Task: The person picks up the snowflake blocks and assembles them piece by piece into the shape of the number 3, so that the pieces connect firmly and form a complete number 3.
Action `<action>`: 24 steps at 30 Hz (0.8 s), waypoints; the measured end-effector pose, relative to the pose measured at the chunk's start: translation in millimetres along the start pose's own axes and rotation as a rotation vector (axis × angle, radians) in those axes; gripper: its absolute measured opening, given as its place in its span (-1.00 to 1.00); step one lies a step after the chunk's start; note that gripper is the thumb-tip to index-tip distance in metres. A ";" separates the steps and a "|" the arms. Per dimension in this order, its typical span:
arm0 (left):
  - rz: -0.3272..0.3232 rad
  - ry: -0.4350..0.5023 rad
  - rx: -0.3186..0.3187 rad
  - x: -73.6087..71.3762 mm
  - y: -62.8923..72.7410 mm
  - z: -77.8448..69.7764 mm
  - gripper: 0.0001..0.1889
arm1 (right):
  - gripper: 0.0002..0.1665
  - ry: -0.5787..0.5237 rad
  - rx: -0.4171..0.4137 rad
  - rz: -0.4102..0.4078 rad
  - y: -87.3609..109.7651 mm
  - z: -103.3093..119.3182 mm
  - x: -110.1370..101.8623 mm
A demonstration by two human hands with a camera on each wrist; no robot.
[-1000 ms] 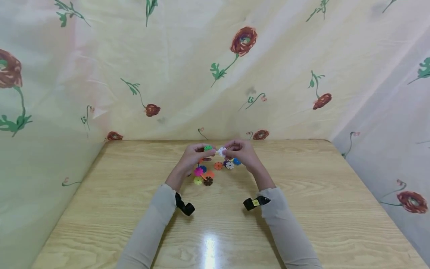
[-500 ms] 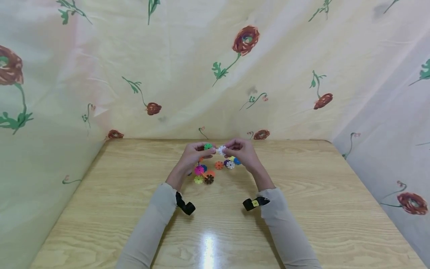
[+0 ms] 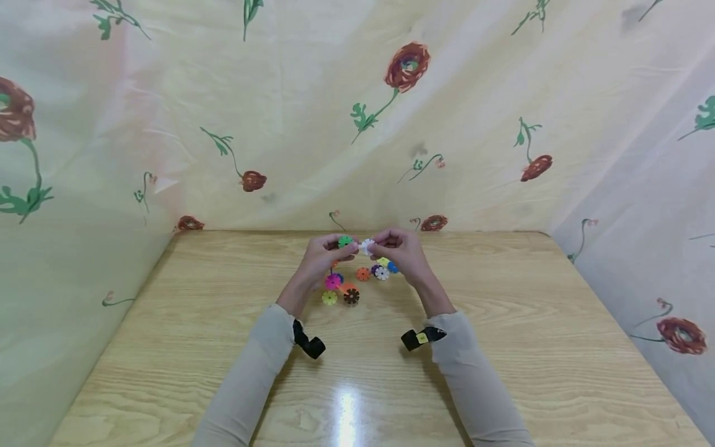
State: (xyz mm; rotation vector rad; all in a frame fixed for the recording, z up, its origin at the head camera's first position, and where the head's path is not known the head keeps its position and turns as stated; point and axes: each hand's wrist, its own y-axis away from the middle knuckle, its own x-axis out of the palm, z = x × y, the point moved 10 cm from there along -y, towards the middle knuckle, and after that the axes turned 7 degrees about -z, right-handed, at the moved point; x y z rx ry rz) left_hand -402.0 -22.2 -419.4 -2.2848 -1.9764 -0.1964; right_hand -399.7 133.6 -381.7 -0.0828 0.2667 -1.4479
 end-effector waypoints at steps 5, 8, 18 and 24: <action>0.001 0.006 -0.011 5.9 -0.8 4.2 -0.66 | -0.76 -0.041 0.054 -0.087 1.0 -7.1 -2.9; 0.029 0.005 -0.041 11.7 -1.2 9.9 -0.63 | -0.74 -0.054 0.111 -0.147 0.8 -14.2 -6.7; 0.184 -0.023 -0.092 25.6 5.6 15.3 -0.60 | -0.76 -0.004 0.198 -0.113 -0.1 -20.8 -13.2; 0.194 -0.058 -0.113 25.4 6.2 19.8 -0.59 | -0.78 0.007 0.192 -0.025 0.8 -21.1 -4.1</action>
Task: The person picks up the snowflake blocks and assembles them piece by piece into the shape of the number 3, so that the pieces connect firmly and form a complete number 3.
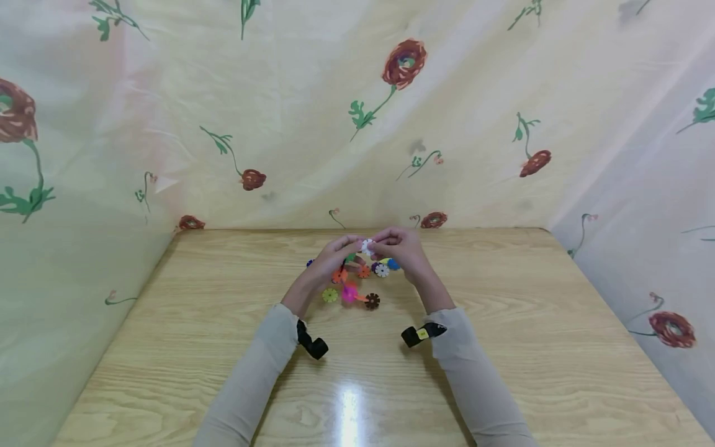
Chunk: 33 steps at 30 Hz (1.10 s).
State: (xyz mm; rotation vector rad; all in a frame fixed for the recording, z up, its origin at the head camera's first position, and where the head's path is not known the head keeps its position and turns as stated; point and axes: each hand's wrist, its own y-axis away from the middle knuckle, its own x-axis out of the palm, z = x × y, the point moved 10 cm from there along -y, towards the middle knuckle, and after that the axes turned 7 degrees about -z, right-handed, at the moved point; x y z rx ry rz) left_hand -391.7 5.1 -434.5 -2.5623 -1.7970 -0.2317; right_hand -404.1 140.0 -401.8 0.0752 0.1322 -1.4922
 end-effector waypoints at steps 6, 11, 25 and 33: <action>-0.014 -0.043 0.013 -3.4 -0.6 3.9 -0.61 | -0.78 0.033 0.017 0.039 0.8 -2.7 6.4; -0.029 -0.030 0.007 -6.7 -0.9 7.4 -0.64 | -0.77 0.049 0.036 0.054 1.3 -6.3 8.0; -0.057 -0.011 -0.007 -15.9 -4.4 6.2 -0.68 | -0.59 0.141 0.056 0.115 -0.1 -9.7 -0.8; -0.066 -0.028 0.001 -21.0 -2.8 3.5 -0.68 | -0.66 0.254 0.041 0.133 -4.7 -14.1 -10.6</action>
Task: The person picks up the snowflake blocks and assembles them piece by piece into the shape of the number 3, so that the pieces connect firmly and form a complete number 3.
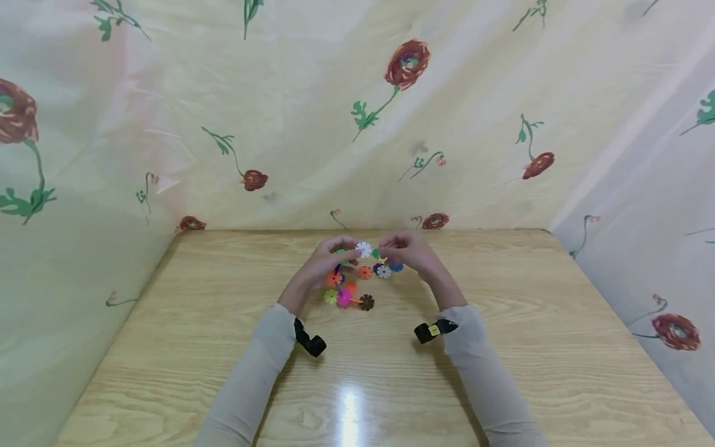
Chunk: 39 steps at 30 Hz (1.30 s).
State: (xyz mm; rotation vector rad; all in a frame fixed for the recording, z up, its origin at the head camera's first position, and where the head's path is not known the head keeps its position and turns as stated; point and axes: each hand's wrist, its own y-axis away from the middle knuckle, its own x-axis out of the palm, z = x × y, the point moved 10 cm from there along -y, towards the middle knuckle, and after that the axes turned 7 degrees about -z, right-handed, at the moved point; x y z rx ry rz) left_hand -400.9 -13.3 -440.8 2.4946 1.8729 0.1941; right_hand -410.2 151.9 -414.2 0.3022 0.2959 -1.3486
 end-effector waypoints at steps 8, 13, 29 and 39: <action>0.003 0.017 0.002 -0.4 0.5 -0.1 -0.65 | -0.69 0.197 -0.004 0.087 0.9 -16.4 5.1; 0.009 0.032 -0.003 0.8 0.5 0.3 -0.63 | -0.64 0.297 0.022 0.099 -2.9 -30.4 6.6; -0.015 0.070 -0.021 -2.7 0.7 -0.5 -0.65 | -0.67 0.436 0.010 0.052 -8.3 -32.8 12.9; -0.018 0.060 -0.018 -5.3 0.6 -1.5 -0.62 | -0.78 0.242 0.078 0.022 -9.1 -39.9 5.2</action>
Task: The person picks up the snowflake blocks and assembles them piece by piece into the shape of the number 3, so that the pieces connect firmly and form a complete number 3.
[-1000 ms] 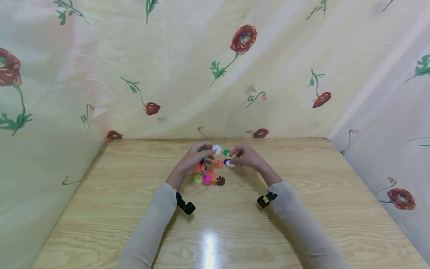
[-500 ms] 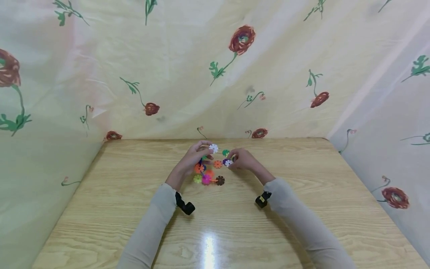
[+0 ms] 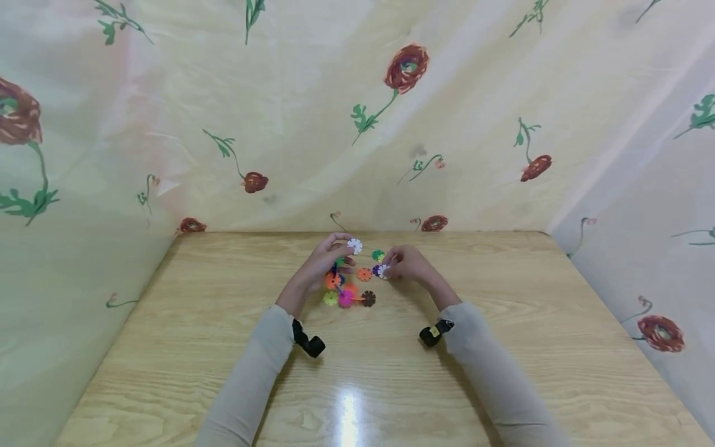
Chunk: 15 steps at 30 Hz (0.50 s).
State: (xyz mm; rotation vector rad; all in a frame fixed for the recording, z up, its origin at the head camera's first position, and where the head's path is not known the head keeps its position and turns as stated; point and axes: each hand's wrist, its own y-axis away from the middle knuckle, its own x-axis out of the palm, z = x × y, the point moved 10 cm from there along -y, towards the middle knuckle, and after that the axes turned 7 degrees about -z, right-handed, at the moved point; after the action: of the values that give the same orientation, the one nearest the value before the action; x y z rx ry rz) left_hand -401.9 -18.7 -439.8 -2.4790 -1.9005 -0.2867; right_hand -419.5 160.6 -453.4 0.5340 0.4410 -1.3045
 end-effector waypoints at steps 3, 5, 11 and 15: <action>-0.001 0.000 0.001 -0.6 -1.7 -0.1 -0.62 | -0.75 -0.076 0.005 -0.007 -1.7 2.8 -4.3; -0.003 0.003 -0.002 -1.2 -2.5 -0.1 -0.62 | -0.71 -0.128 0.013 -0.024 -2.4 5.4 -8.3; -0.010 0.007 0.002 -2.3 -1.8 -1.5 -0.63 | -0.63 -0.262 -0.009 -0.116 -0.5 19.8 -20.1; -0.011 0.013 0.008 -2.4 -0.6 -2.5 -0.64 | -0.64 -0.359 -0.065 -0.162 0.5 29.4 -21.1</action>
State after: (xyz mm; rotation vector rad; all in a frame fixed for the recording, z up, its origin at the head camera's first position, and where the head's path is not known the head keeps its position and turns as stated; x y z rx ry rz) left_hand -403.5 -21.1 -437.7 -2.4569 -1.9067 -0.2946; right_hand -423.3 159.6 -417.5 0.2047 0.2294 -1.5011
